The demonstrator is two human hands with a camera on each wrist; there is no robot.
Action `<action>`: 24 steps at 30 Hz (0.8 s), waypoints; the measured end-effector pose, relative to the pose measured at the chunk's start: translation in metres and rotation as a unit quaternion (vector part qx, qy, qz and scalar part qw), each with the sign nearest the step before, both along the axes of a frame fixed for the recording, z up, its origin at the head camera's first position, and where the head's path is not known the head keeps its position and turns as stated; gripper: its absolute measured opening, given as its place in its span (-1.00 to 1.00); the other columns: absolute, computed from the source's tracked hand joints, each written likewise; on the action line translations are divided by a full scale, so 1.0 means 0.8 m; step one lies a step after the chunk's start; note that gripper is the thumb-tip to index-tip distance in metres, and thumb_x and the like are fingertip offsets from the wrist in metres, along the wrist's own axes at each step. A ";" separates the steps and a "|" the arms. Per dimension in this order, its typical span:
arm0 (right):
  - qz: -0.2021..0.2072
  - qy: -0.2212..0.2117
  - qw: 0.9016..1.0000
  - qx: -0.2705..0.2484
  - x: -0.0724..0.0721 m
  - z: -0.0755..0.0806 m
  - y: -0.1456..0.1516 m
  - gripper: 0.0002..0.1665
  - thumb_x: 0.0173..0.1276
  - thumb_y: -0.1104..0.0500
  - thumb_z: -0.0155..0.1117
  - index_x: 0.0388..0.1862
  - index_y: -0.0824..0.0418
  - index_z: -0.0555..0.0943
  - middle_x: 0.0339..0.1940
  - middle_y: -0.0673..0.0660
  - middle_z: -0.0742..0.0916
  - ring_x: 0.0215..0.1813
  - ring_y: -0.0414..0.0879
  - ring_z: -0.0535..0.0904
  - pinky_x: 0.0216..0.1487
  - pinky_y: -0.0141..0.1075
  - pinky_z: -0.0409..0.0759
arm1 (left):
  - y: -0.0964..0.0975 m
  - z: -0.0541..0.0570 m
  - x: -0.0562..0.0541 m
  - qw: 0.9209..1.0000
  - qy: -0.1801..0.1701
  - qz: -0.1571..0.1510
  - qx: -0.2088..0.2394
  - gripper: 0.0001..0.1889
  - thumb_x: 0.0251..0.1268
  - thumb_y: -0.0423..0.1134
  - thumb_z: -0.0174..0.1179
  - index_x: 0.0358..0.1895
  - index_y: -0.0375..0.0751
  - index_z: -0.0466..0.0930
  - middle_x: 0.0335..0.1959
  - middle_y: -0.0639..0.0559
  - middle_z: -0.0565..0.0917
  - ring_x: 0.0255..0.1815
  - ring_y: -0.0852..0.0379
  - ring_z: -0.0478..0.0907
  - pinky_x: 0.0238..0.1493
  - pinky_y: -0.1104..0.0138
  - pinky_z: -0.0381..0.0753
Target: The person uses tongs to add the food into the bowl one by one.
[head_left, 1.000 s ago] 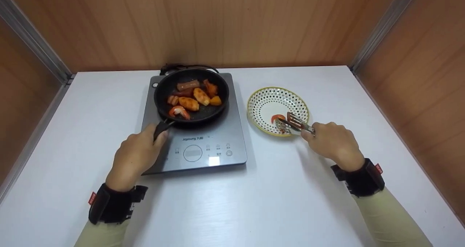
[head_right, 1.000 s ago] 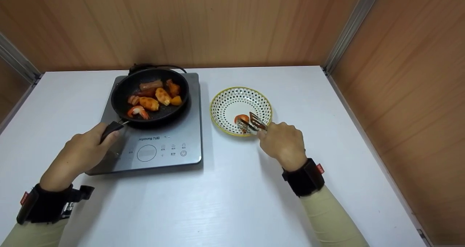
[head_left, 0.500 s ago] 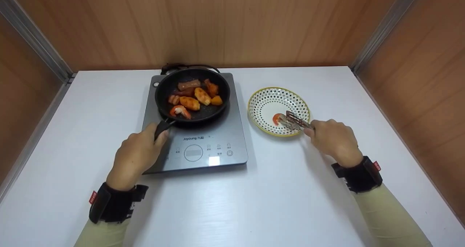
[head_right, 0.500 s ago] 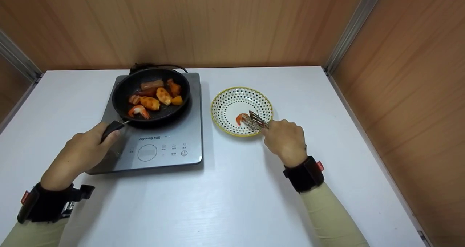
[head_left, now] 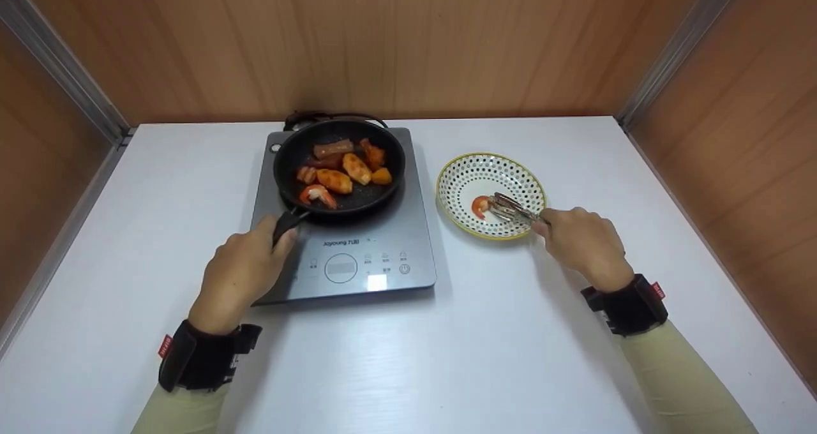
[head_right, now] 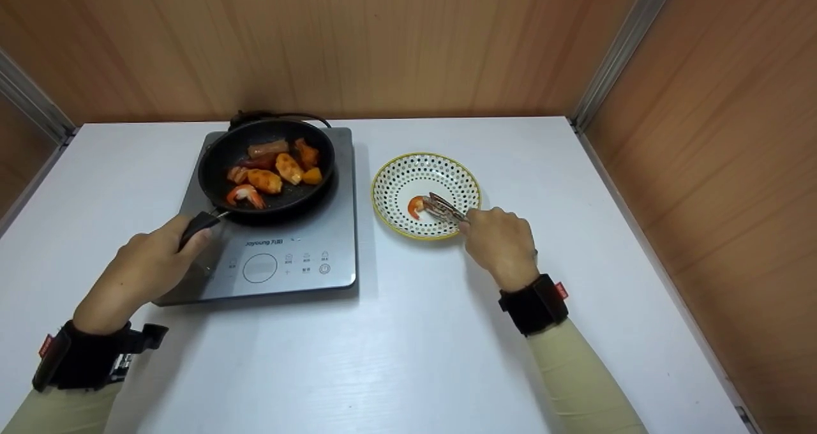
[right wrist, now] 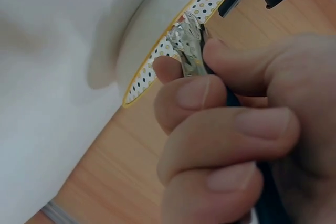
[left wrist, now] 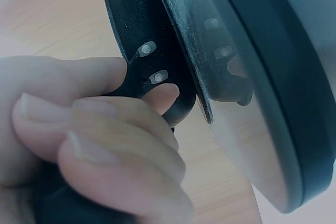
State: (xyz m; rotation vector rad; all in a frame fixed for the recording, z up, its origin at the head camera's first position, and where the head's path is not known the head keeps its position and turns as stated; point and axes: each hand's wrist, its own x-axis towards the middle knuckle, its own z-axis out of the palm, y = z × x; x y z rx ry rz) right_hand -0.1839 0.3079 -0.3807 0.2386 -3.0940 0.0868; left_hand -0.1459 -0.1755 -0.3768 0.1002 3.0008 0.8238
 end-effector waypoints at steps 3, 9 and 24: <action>0.008 0.012 1.000 -0.003 -0.004 -0.005 0.002 -0.65 0.67 -0.06 0.17 -0.07 0.19 0.69 -0.43 0.22 0.66 -0.37 0.19 0.61 -0.42 0.11 0.51 | 0.000 0.001 0.000 1.000 -0.003 0.001 -0.002 -0.69 0.74 0.02 0.01 -0.11 -0.17 0.34 -0.49 -0.07 0.41 -0.46 -0.08 0.44 -0.51 0.18 0.25; 0.019 0.041 0.999 -0.002 -0.006 -0.012 0.005 -0.66 0.66 -0.06 0.19 -0.17 0.16 0.68 -0.50 0.22 0.66 -0.37 0.26 0.67 -0.43 0.17 0.53 | 0.001 0.001 0.000 1.000 -0.002 0.003 0.000 -0.70 0.74 0.02 0.02 -0.09 -0.16 0.37 -0.48 -0.07 0.44 -0.46 -0.07 0.44 -0.52 0.18 0.26; 0.039 0.052 0.998 -0.012 -0.013 0.000 0.012 -0.65 0.69 -0.10 0.14 0.11 0.07 0.73 -0.36 0.24 0.74 -0.27 0.25 0.70 -0.37 0.19 0.54 | 0.001 0.001 0.000 1.000 -0.004 0.002 0.007 -0.71 0.74 0.01 0.02 -0.09 -0.16 0.38 -0.51 -0.04 0.40 -0.50 -0.03 0.42 -0.53 0.20 0.25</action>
